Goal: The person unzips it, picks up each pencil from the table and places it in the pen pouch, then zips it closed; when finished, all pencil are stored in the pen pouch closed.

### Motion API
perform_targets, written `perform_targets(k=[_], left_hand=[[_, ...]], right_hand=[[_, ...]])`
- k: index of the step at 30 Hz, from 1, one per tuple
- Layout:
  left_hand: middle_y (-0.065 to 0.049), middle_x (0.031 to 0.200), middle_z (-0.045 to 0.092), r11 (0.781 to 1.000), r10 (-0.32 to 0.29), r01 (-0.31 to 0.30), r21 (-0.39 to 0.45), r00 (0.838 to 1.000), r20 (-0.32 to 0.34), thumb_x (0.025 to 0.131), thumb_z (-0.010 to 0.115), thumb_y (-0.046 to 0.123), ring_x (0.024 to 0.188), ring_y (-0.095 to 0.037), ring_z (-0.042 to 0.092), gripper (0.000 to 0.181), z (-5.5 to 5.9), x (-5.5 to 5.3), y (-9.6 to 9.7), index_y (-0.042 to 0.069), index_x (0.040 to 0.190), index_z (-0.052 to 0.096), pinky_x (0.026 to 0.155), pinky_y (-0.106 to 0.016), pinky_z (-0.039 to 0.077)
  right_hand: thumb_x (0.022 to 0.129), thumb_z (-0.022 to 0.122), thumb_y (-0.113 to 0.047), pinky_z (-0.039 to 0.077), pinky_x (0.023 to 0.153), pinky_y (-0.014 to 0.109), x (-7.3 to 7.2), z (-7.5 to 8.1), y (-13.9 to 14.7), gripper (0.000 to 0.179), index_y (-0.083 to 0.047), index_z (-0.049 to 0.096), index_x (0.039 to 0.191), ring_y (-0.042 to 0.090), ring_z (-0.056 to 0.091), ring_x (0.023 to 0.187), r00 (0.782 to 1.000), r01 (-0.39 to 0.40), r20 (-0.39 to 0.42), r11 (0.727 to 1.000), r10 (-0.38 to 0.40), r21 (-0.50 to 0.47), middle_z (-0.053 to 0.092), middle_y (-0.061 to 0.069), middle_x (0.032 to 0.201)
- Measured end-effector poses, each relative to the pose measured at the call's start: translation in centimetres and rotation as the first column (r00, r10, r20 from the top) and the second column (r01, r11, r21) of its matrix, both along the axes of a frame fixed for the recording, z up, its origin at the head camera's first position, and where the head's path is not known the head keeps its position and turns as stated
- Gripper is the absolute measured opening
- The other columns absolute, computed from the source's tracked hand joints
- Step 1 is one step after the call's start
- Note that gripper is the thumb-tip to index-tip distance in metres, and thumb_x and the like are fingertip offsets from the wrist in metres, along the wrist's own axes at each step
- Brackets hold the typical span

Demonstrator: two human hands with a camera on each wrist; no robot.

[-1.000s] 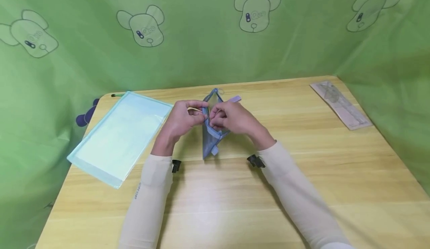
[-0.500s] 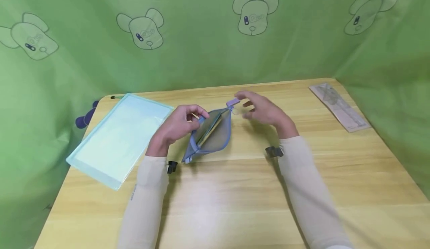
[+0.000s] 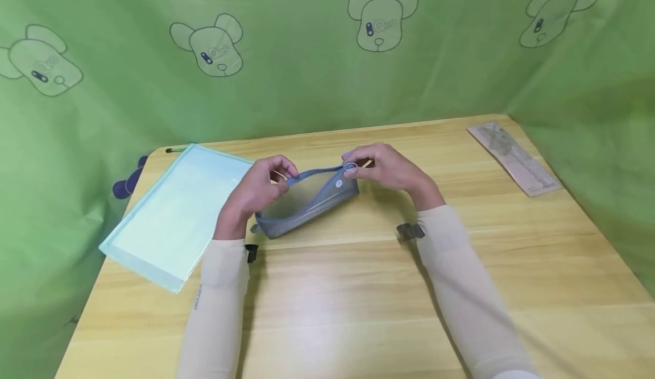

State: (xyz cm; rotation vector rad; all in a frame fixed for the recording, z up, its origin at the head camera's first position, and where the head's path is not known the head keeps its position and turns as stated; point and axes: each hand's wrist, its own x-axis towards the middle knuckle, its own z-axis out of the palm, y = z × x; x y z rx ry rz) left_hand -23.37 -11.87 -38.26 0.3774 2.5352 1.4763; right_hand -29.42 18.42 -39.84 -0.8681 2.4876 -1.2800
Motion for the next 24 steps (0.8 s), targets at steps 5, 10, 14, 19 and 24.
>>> perform_targets(k=[5,10,14,19,24], left_hand=[[-0.012,0.116,0.072,0.988,0.02,-0.043,-0.15,0.989,-0.146,0.101,0.067,0.007,0.108,-0.029,0.068,0.013,0.8,0.5,0.0,0.006,0.112,0.075,0.092,-0.04,0.058],[-0.009,0.112,0.072,0.982,-0.019,-0.024,-0.188,0.974,-0.226,0.099,0.079,0.02,0.105,-0.026,0.069,0.02,1.6,1.1,1.4,0.008,0.114,0.078,0.097,-0.043,0.06],[-0.008,0.103,0.072,0.982,0.007,-0.054,-0.181,0.967,-0.255,0.098,0.08,0.022,0.094,-0.023,0.068,0.019,1.4,1.1,2.3,0.007,0.108,0.077,0.087,-0.038,0.059],[-0.007,0.096,0.071,0.985,0.014,-0.061,-0.159,0.96,-0.28,0.1,0.078,0.021,0.085,-0.02,0.065,0.015,1.4,1.2,2.4,0.008,0.105,0.076,0.077,-0.032,0.056],[-0.006,0.098,0.072,0.994,-0.038,0.006,-0.113,0.956,-0.29,0.098,0.08,0.022,0.088,-0.019,0.066,0.016,1.5,1.3,2.4,0.008,0.106,0.078,0.082,-0.032,0.057]], right_hand=[[0.098,0.078,-0.014,0.05,0.078,0.025,0.5,0.2,-1.2,0.011,-0.004,0.082,0.096,0.024,0.065,0.094,0.999,-0.005,-0.036,0.999,0.003,-0.042,0.078,0.017,0.109],[0.096,0.081,-0.016,0.046,0.066,0.025,1.5,1.1,-2.8,0.009,-0.008,0.085,0.097,0.019,0.058,0.076,0.995,-0.026,-0.097,0.998,0.019,-0.065,0.076,0.006,0.091],[0.096,0.081,-0.015,0.049,0.069,0.026,2.3,1.7,-3.9,0.009,-0.008,0.085,0.098,0.018,0.061,0.077,0.987,-0.045,-0.157,0.998,0.039,-0.035,0.077,0.005,0.09],[0.096,0.081,-0.015,0.052,0.073,0.029,3.0,2.2,-4.4,0.006,-0.01,0.085,0.096,0.017,0.062,0.078,0.981,-0.037,-0.191,0.999,0.037,0.001,0.075,0.002,0.088],[0.095,0.082,-0.016,0.048,0.068,0.027,3.3,2.3,-4.8,0.007,-0.009,0.085,0.096,0.017,0.06,0.074,0.977,-0.024,-0.214,1.0,0.024,0.004,0.074,0.004,0.086]])
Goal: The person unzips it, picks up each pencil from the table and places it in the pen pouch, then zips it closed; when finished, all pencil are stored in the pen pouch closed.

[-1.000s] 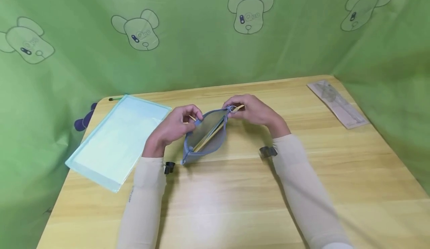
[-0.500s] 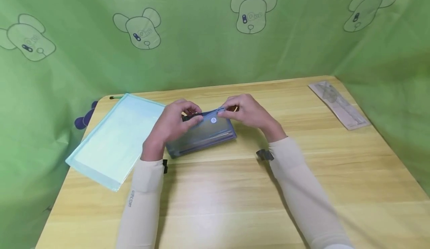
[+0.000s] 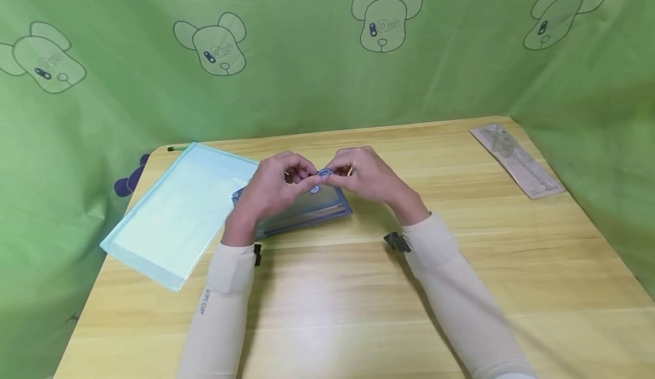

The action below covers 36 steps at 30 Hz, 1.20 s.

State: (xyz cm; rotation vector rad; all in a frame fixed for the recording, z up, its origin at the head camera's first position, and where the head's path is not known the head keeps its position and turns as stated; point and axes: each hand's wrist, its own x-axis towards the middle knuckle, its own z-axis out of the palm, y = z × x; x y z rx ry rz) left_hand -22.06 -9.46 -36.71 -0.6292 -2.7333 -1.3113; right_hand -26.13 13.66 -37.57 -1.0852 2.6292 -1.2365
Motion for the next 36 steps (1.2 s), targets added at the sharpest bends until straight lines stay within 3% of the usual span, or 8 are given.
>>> perform_targets(k=[8,13,17,21,25,30,36], left_hand=[[-0.008,0.096,0.072,1.0,-0.006,0.007,0.006,0.999,-0.037,0.1,0.076,0.017,0.086,-0.02,0.067,0.012,0.0,0.0,0.6,0.005,0.102,0.077,0.081,-0.033,0.059],[-0.008,0.097,0.073,0.999,0.014,-0.016,-0.028,0.999,-0.044,0.097,0.081,0.026,0.087,-0.021,0.068,0.021,0.3,0.1,0.8,0.006,0.103,0.076,0.082,-0.034,0.06],[-0.009,0.095,0.073,0.998,0.03,-0.035,-0.053,0.995,-0.097,0.097,0.081,0.025,0.086,-0.022,0.068,0.022,0.4,0.1,1.0,0.004,0.1,0.077,0.08,-0.034,0.06],[-0.011,0.093,0.073,0.998,0.029,-0.035,-0.048,0.992,-0.125,0.1,0.074,0.017,0.084,-0.023,0.069,0.015,0.5,0.1,1.2,0.002,0.098,0.077,0.079,-0.034,0.061],[-0.011,0.093,0.074,0.998,0.061,-0.063,-0.019,0.994,-0.096,0.101,0.068,0.011,0.084,-0.022,0.069,0.014,0.6,0.2,1.1,0.002,0.097,0.077,0.08,-0.033,0.061],[-0.009,0.086,0.072,0.988,0.155,-0.155,0.0,0.986,-0.055,0.098,0.067,0.012,0.077,-0.02,0.065,0.014,0.6,0.3,0.8,0.003,0.092,0.075,0.073,-0.029,0.056],[-0.005,0.08,0.07,0.971,0.227,-0.224,-0.086,0.974,0.019,0.093,0.068,0.013,0.068,-0.014,0.058,0.011,0.3,0.2,0.7,0.006,0.088,0.075,0.066,-0.025,0.05]], right_hand=[[0.094,0.082,-0.012,0.046,0.061,0.023,0.2,-0.3,-0.9,0.007,-0.007,0.084,0.09,0.015,0.056,0.067,0.998,-0.038,-0.042,0.999,0.038,-0.007,0.073,0.006,0.082],[0.094,0.082,-0.011,0.046,0.063,0.026,0.4,-0.2,-1.1,0.005,-0.007,0.084,0.09,0.016,0.056,0.067,0.998,0.0,-0.062,1.0,0.001,0.024,0.074,0.006,0.083],[0.093,0.083,-0.013,0.044,0.085,0.037,0.6,-0.2,-1.2,0.005,-0.009,0.084,0.092,0.017,0.057,0.067,0.997,0.031,-0.071,0.999,-0.028,0.039,0.074,0.005,0.083],[0.093,0.083,-0.014,0.037,0.094,0.045,0.6,-0.3,-1.4,0.004,-0.01,0.085,0.093,0.017,0.058,0.067,0.996,0.032,-0.081,0.999,-0.029,0.028,0.075,0.003,0.081],[0.097,0.08,-0.017,0.038,0.088,0.041,0.5,-0.4,-1.5,0.01,-0.011,0.086,0.092,0.016,0.055,0.066,0.996,0.025,-0.084,1.0,-0.023,0.017,0.073,0.002,0.078],[0.101,0.076,-0.018,0.05,0.072,0.031,0.3,-0.5,-1.4,0.014,-0.01,0.086,0.1,0.015,0.063,0.072,0.997,0.013,-0.079,1.0,-0.012,0.017,0.078,0.003,0.086],[0.097,0.079,-0.018,0.053,0.07,0.028,0.0,-0.5,-1.0,0.013,-0.009,0.085,0.104,0.015,0.068,0.078,0.997,0.022,-0.077,0.997,-0.016,0.072,0.08,0.005,0.094]])
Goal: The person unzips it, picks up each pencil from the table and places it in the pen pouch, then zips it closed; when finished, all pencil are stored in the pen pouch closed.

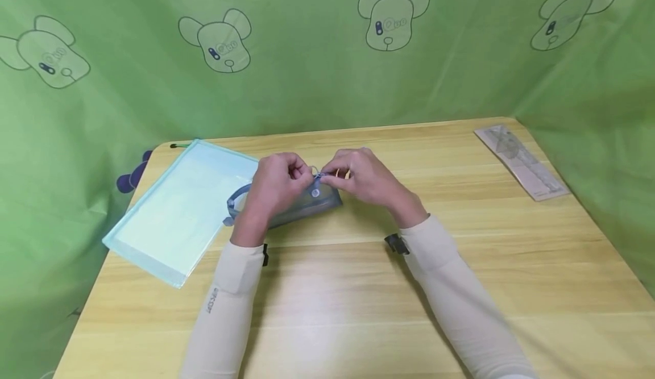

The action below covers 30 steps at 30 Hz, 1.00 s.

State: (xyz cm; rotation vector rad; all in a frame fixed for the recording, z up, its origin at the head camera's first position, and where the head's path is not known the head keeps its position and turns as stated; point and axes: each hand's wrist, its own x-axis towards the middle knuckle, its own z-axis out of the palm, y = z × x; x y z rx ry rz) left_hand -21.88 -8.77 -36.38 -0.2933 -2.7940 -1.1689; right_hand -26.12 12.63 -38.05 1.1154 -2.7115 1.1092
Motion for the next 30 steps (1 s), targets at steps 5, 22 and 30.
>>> perform_targets(k=[5,22,30], left_hand=[[-0.003,0.079,0.071,0.996,0.037,-0.032,-0.085,0.998,0.056,0.091,0.071,0.013,0.067,-0.014,0.058,0.008,-0.3,-0.1,0.2,0.01,0.085,0.076,0.066,-0.027,0.049],[0.0,0.075,0.071,0.958,0.103,-0.084,-0.275,0.993,0.052,0.085,0.068,0.015,0.065,-0.019,0.059,0.012,-0.1,-0.2,-3.4,0.016,0.073,0.071,0.064,-0.036,0.051],[-0.001,0.075,0.069,0.952,0.129,-0.119,-0.281,0.991,0.018,0.084,0.063,0.015,0.067,-0.02,0.058,0.012,0.3,0.0,-4.9,0.016,0.074,0.07,0.062,-0.034,0.047]], right_hand=[[0.096,0.081,-0.017,0.054,0.072,0.031,-0.3,0.0,0.4,0.011,-0.01,0.085,0.103,0.017,0.068,0.079,1.0,-0.02,-0.018,0.997,0.021,0.076,0.081,0.005,0.096],[0.093,0.083,-0.016,0.061,0.083,0.035,-1.7,0.4,5.4,0.005,-0.011,0.086,0.093,0.028,0.077,0.115,0.998,0.048,0.032,0.987,-0.054,0.152,0.081,0.01,0.124],[0.092,0.084,-0.012,0.055,0.073,0.027,-1.9,0.9,7.4,0.005,-0.014,0.087,0.096,0.016,0.069,0.084,0.994,0.073,0.072,0.98,-0.088,0.184,0.081,0.005,0.098]])
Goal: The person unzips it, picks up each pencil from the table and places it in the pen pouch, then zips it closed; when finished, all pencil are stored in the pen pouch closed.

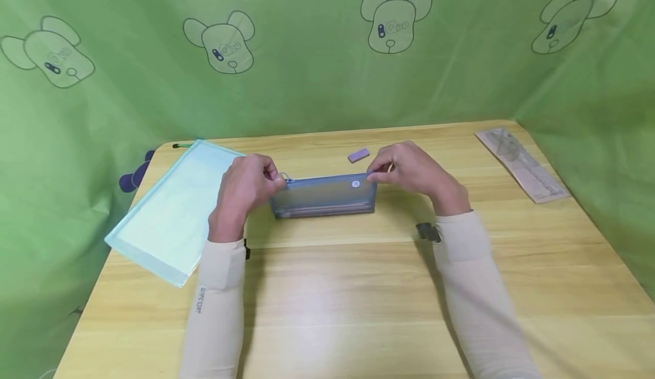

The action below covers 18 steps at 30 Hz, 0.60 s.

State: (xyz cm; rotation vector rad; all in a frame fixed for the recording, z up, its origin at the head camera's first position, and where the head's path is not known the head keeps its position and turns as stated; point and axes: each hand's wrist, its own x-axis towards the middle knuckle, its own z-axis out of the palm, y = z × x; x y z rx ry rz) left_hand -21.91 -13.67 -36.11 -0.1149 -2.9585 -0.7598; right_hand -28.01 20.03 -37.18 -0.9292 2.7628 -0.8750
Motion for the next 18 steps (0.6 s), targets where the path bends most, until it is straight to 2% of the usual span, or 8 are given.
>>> perform_targets(k=[6,12,18], left_hand=[[-0.004,0.08,0.072,0.998,0.058,-0.059,0.02,0.997,0.047,0.087,0.067,0.016,0.072,-0.023,0.059,0.011,0.7,0.4,-1.9,0.014,0.077,0.071,0.063,-0.035,0.046],[-0.002,0.077,0.07,0.999,0.034,-0.036,0.022,0.996,0.085,0.087,0.067,0.016,0.069,-0.021,0.056,0.012,0.7,0.4,-2.7,0.015,0.076,0.072,0.061,-0.034,0.045],[0.001,0.07,0.064,1.0,0.01,-0.012,0.022,0.994,0.105,0.087,0.067,0.014,0.063,-0.018,0.052,0.015,0.6,0.3,-2.8,0.015,0.072,0.069,0.058,-0.032,0.042]], right_hand=[[0.092,0.083,-0.008,0.055,0.074,0.024,0.0,0.4,1.5,0.006,-0.012,0.086,0.095,0.017,0.07,0.085,0.999,0.016,0.038,1.0,-0.015,-0.027,0.081,0.005,0.098],[0.093,0.082,-0.008,0.054,0.075,0.022,0.0,0.6,1.8,0.006,-0.012,0.085,0.096,0.016,0.067,0.084,0.998,-0.021,0.066,0.999,0.024,-0.046,0.079,0.004,0.095],[0.093,0.082,-0.005,0.055,0.075,0.022,0.2,0.8,1.6,0.007,-0.01,0.085,0.096,0.018,0.067,0.085,0.997,-0.001,0.081,1.0,0.002,-0.017,0.079,0.005,0.096]])
